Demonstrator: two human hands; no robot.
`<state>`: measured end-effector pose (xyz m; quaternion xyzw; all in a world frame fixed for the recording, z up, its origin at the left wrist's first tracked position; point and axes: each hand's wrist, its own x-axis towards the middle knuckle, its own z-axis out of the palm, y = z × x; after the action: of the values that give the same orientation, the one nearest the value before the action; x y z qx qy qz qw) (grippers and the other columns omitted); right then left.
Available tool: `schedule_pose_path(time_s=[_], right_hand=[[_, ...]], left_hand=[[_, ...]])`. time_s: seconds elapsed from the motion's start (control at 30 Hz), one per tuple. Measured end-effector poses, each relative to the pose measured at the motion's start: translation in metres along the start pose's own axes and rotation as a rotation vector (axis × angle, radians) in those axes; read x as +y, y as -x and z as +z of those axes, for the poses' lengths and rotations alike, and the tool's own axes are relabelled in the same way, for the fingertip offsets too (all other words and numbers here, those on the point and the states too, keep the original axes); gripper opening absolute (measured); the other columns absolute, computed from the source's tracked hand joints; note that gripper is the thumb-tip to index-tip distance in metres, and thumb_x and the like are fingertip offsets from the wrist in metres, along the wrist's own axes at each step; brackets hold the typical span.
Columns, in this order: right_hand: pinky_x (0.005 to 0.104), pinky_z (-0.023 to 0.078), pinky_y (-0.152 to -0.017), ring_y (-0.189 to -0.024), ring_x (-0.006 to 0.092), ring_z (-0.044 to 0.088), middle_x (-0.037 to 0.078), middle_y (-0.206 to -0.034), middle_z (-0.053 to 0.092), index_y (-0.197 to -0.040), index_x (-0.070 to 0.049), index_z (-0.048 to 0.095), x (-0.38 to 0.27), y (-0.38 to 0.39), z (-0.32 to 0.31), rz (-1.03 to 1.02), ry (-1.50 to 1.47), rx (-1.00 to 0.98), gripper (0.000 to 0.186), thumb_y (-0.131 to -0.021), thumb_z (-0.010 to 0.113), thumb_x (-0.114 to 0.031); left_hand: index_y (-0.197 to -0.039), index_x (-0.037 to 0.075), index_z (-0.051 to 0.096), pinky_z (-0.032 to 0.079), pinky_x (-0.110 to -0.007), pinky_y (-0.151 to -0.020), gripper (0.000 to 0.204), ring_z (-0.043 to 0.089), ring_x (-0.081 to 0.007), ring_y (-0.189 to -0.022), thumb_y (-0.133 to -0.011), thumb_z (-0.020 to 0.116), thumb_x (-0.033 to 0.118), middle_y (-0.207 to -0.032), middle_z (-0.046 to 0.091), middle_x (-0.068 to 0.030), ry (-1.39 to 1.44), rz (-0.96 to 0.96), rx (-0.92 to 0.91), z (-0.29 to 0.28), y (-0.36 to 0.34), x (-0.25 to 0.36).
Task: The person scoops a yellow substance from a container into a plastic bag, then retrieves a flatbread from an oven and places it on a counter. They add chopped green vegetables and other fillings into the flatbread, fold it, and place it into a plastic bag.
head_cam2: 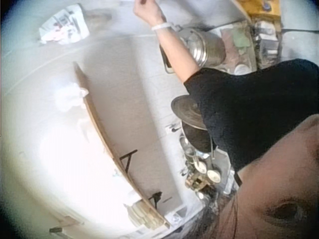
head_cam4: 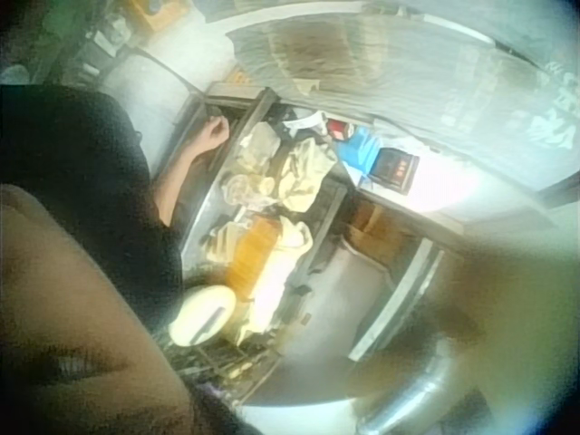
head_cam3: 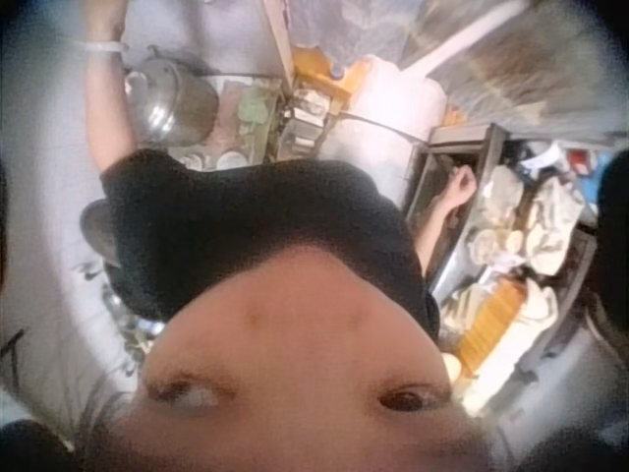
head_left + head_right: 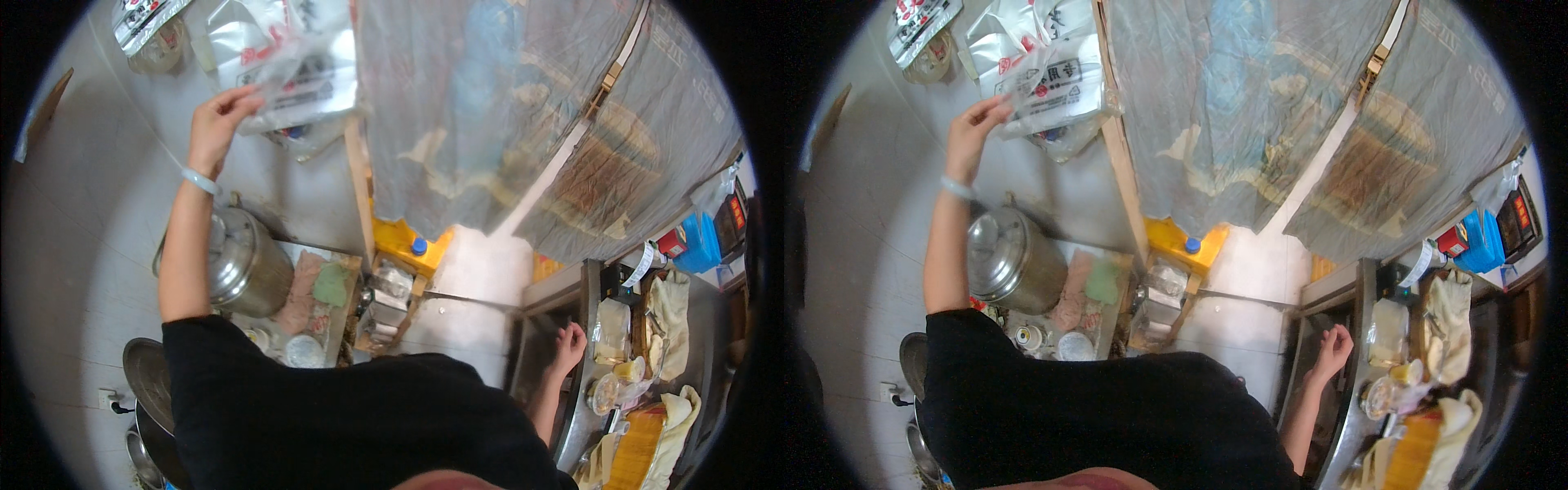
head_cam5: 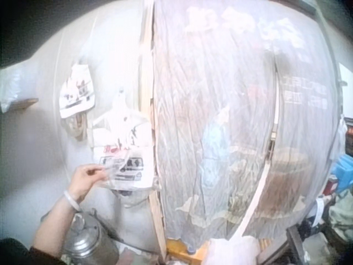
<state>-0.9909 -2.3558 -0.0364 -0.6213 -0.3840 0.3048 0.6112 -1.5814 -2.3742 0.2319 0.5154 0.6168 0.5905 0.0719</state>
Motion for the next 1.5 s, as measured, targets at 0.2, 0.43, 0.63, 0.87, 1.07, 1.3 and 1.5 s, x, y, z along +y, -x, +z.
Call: schedule_pose_path(time_s=[0.2, 0.43, 0.63, 0.87, 1.07, 1.3, 1.5], right_hand=[[0.0197, 0.041, -0.062, -0.075, 0.0106, 0.054, 0.000, -0.091, 0.054, -0.098, -0.007, 0.053, -0.004, 0.004, 0.008, 0.006, -0.046, -0.039, 0.016, -0.085, 0.055, -0.016], [0.0182, 0.040, -0.060, -0.071, 0.0073, 0.052, -0.001, -0.086, 0.054, -0.095, -0.007, 0.055, -0.007, 0.011, 0.021, -0.005, -0.070, -0.067, 0.018, -0.085, 0.055, -0.021], [0.0218, 0.043, -0.066, -0.072, 0.0104, 0.054, 0.003, -0.089, 0.055, -0.092, -0.002, 0.055, -0.032, 0.011, 0.063, -0.046, -0.073, -0.321, 0.011, -0.085, 0.053, -0.011], [0.0193, 0.041, -0.057, -0.065, 0.0098, 0.056, 0.005, -0.083, 0.055, -0.087, -0.001, 0.057, -0.088, 0.035, 0.149, -0.337, -0.021, -0.631, 0.008, -0.083, 0.053, -0.007], [0.0203, 0.043, -0.054, -0.062, 0.0111, 0.058, 0.006, -0.079, 0.055, -0.085, -0.002, 0.059, -0.138, 0.052, 0.213, -0.431, 0.073, -0.852, 0.010, -0.081, 0.055, -0.009], [0.0281, 0.048, -0.062, -0.065, 0.0175, 0.063, 0.010, -0.083, 0.063, -0.098, -0.001, 0.058, -0.255, 0.112, 0.355, -0.577, -0.150, -1.308, 0.037, -0.077, 0.059, -0.032], [0.0242, 0.047, -0.054, -0.051, 0.0150, 0.059, 0.008, -0.075, 0.063, -0.093, 0.001, 0.057, -0.290, 0.135, 0.400, -0.341, -0.291, -1.376, 0.029, -0.079, 0.052, -0.024]], left_hand=[[-0.092, 0.002, 0.063, 0.036, -0.017, -0.065, 0.017, 0.048, -0.0047, -0.070, -0.080, 0.060, 0.013, -0.077, 0.058, 0.0012, -0.053, 0.002, -0.025, -0.006, -0.009, 0.002], [-0.084, 0.002, 0.061, 0.039, -0.020, -0.076, 0.021, 0.053, -0.0080, -0.079, -0.085, 0.055, 0.023, -0.087, 0.061, -0.0031, 0.351, -0.057, -0.028, 0.001, -0.007, 0.009], [-0.092, 0.003, 0.059, 0.041, -0.026, -0.084, 0.018, 0.056, -0.0133, -0.087, -0.085, 0.053, 0.018, -0.096, 0.062, -0.0081, -0.052, 0.164, -0.079, 0.006, -0.009, -0.003], [-0.092, 0.007, 0.060, 0.047, -0.031, -0.069, 0.019, 0.058, -0.0250, -0.076, -0.073, 0.062, 0.011, -0.078, 0.062, -0.0068, -0.803, 0.809, 0.003, 0.036, 0.011, -0.038], [-0.088, 0.006, 0.064, 0.046, -0.026, -0.065, 0.015, 0.059, -0.0165, -0.068, -0.073, 0.063, 0.008, -0.076, 0.064, -0.0065, -0.482, 0.402, 0.070, 0.037, 0.012, -0.036], [-0.088, -0.002, 0.064, 0.043, -0.020, -0.065, 0.016, 0.054, -0.0069, -0.073, -0.077, 0.063, 0.010, -0.079, 0.062, -0.0023, 0.015, 0.014, -0.106, 0.021, 0.017, 0.015], [-0.082, -0.001, 0.064, 0.041, -0.019, -0.062, 0.012, 0.053, -0.0064, -0.069, -0.078, 0.061, 0.009, -0.077, 0.062, -0.0032, -0.015, 0.056, -0.160, 0.010, 0.018, 0.025]])
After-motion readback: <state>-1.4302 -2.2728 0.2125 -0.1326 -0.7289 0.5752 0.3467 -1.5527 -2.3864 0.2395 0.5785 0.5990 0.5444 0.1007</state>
